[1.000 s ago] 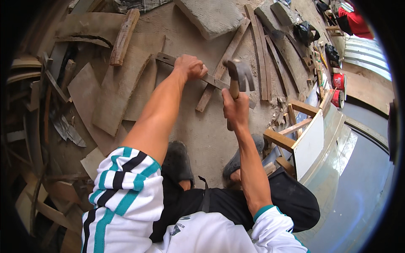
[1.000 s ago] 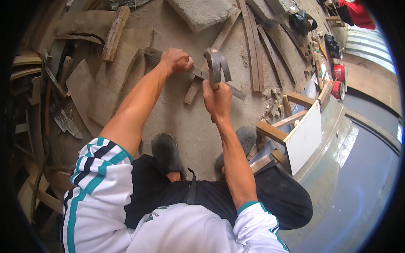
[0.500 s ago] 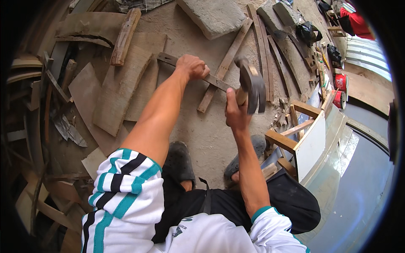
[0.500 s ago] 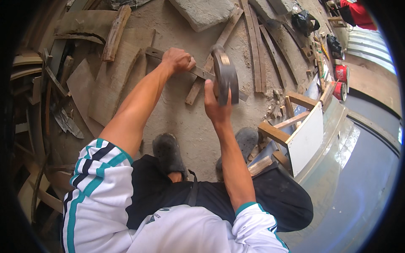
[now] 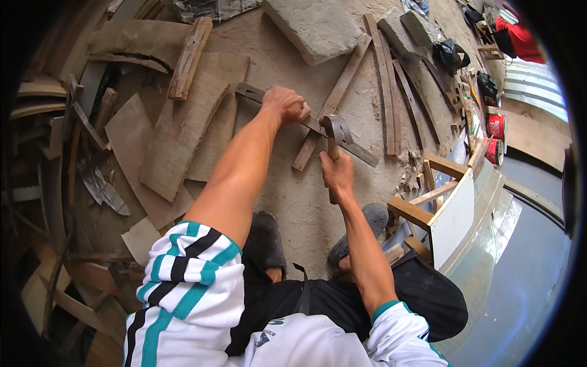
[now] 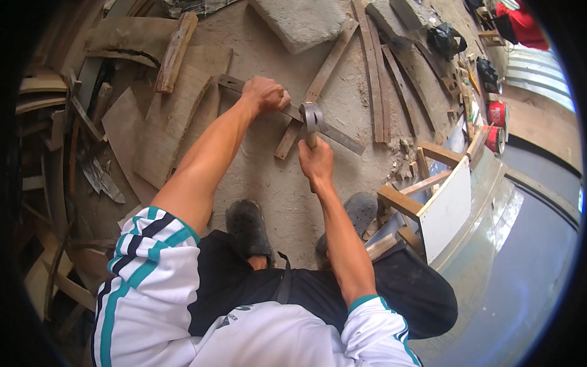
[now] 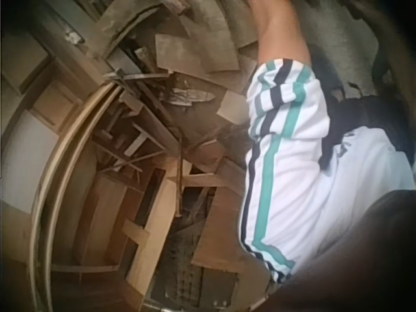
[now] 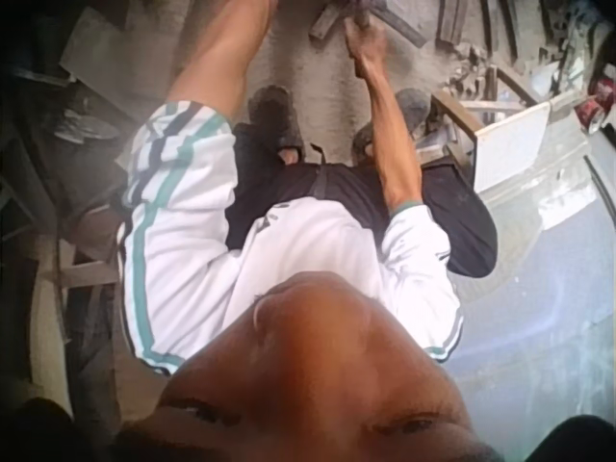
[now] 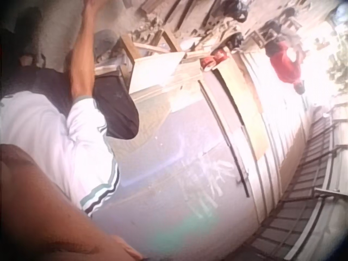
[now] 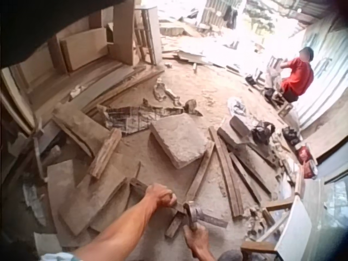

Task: The person sits on the ground and uses a hammer to repeatedly strike a long, thin piece of wood resting on a concrete block. The person adjusts the wood's position several times and continues hammering along its length.

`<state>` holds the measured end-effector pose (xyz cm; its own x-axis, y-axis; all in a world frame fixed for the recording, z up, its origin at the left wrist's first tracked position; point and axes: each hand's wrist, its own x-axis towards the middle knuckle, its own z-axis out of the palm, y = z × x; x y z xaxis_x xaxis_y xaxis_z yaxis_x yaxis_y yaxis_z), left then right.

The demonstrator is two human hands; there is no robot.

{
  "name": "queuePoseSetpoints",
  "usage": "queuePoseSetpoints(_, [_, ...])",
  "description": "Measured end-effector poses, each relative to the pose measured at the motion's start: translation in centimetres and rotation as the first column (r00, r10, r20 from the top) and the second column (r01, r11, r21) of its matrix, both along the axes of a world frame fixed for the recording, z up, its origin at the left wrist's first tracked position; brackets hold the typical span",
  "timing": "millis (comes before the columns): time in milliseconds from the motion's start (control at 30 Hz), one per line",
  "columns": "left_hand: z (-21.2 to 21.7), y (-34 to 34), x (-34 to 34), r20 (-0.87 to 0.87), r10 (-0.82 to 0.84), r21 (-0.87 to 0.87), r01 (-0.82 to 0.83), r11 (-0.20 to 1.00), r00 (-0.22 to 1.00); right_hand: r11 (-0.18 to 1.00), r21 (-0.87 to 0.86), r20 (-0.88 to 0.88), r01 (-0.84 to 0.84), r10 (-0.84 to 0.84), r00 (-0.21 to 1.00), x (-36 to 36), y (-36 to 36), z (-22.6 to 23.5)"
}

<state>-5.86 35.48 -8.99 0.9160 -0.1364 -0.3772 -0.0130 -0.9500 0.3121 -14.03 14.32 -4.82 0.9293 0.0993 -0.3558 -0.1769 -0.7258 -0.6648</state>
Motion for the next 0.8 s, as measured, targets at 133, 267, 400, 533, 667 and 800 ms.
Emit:
queuePoseSetpoints(133, [-0.6, 0.4, -0.3, 0.046, 0.027, -0.05, -0.025, 0.998, 0.999, 0.971, 0.187, -0.062, 0.147, -0.138, 0.989, 1.1, 0.4, 3.0])
queuePoseSetpoints(267, [-0.4, 0.2, -0.1, 0.02, -0.015, -0.022, 0.015, 1.0, 1.0, 0.966, 0.258, 0.252, 0.013, -0.08, 0.964, 0.4, 0.4, 2.7])
queuePoseSetpoints(400, [-1.0, -0.1, -0.2, 0.085, -0.027, -0.011, 0.028, 1.0, 0.996, 0.999, -0.023, -0.05, -0.047, 0.046, 0.998, 0.8, -0.8, 0.0])
queuePoseSetpoints(533, [-1.4, 0.3, -0.3, 0.118, 0.023, -0.068, -0.015, 0.998, 0.993, 0.997, 0.078, -0.044, 0.017, -0.014, 0.999, 1.1, -0.1, 2.2])
queuePoseSetpoints(667, [-0.7, -0.1, -0.3, 0.1, 0.037, -0.049, -0.033, 0.998, 0.994, 0.997, 0.071, 0.036, 0.014, -0.016, 0.999, 0.2, -0.8, 1.0])
queuePoseSetpoints(800, [-0.6, 0.4, -0.1, 0.069, 0.013, -0.041, -0.01, 0.999, 0.998, 0.993, 0.105, -0.007, 0.044, -0.044, 0.999, 1.5, -0.9, 1.3])
